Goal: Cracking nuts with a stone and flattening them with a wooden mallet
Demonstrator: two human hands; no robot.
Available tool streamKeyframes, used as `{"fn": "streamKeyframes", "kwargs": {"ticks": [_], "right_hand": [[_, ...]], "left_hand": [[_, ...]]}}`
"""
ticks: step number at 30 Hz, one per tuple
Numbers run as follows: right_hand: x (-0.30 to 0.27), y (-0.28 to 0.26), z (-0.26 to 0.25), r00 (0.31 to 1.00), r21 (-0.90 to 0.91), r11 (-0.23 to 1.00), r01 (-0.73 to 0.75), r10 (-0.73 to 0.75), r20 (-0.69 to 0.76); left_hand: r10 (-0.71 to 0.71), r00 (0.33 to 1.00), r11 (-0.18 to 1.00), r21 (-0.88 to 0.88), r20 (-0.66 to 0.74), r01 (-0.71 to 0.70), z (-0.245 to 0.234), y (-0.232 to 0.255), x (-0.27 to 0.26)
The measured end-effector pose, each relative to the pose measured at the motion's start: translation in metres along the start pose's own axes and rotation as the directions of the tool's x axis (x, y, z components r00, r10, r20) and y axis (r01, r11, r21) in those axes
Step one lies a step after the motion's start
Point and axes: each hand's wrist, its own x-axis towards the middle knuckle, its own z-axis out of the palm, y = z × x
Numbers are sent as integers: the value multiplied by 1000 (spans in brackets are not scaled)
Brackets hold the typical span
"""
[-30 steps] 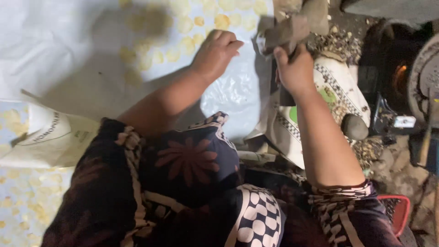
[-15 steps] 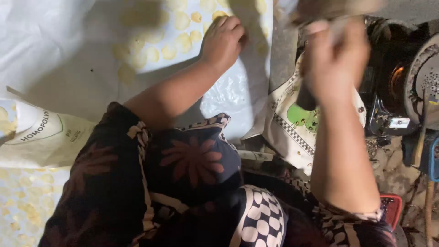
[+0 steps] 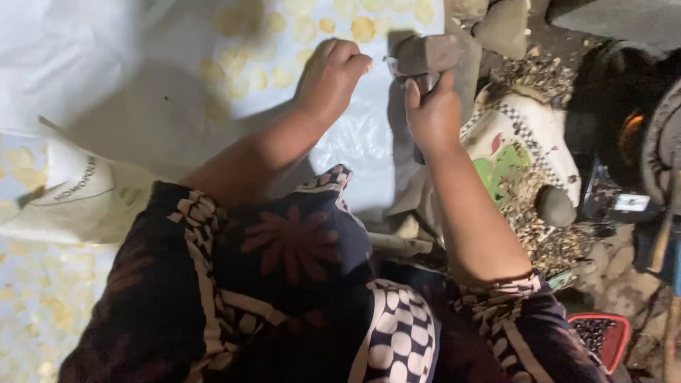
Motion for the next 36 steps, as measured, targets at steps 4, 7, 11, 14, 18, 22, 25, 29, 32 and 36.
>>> {"fn": "streamKeyframes", "kwargs": {"ticks": [4, 7, 11, 14, 18, 22, 25, 29, 32, 36], "right_hand": [[5, -57, -69, 972, 261, 942, -209, 172, 158], [-9, -77, -140, 999, 307, 951, -38, 48, -25], [-15, -140, -186, 870, 533, 743, 405, -134, -474], [16, -146, -157, 429, 166, 738, 654, -181, -885], [-3, -65, -33, 948, 141, 990, 16, 30, -318], [16, -47, 9, 996, -20, 999, -51, 52, 68], [28, -48, -16, 986, -18, 999, -31, 33, 166], [24, -101, -75, 979, 232, 966, -116, 72, 189], [10, -62, -34, 979, 118, 975, 190, -178, -104], [1, -61, -10, 996, 28, 1000, 3, -5, 85]], "left_hand": [[-8, 999, 998, 66, -40, 10, -10, 8, 22], [-139, 990, 987, 79, -24, 140, -3, 16, 31], [-186, 981, 981, 52, -57, 189, 6, 10, 37], [-159, 985, 983, 79, -65, 164, 10, 9, 34], [-232, 972, 971, 52, -26, 233, -32, 19, 18], [-126, 989, 990, 78, 81, 120, -67, 16, 8], [-82, 993, 996, 44, 80, 79, -61, 17, -11], [-47, 997, 989, 142, 54, 39, -64, 10, -15], [-19, 999, 987, 160, -31, 23, -71, 9, -12], [-21, 1000, 995, 99, 11, 20, -61, 11, -8]]}}
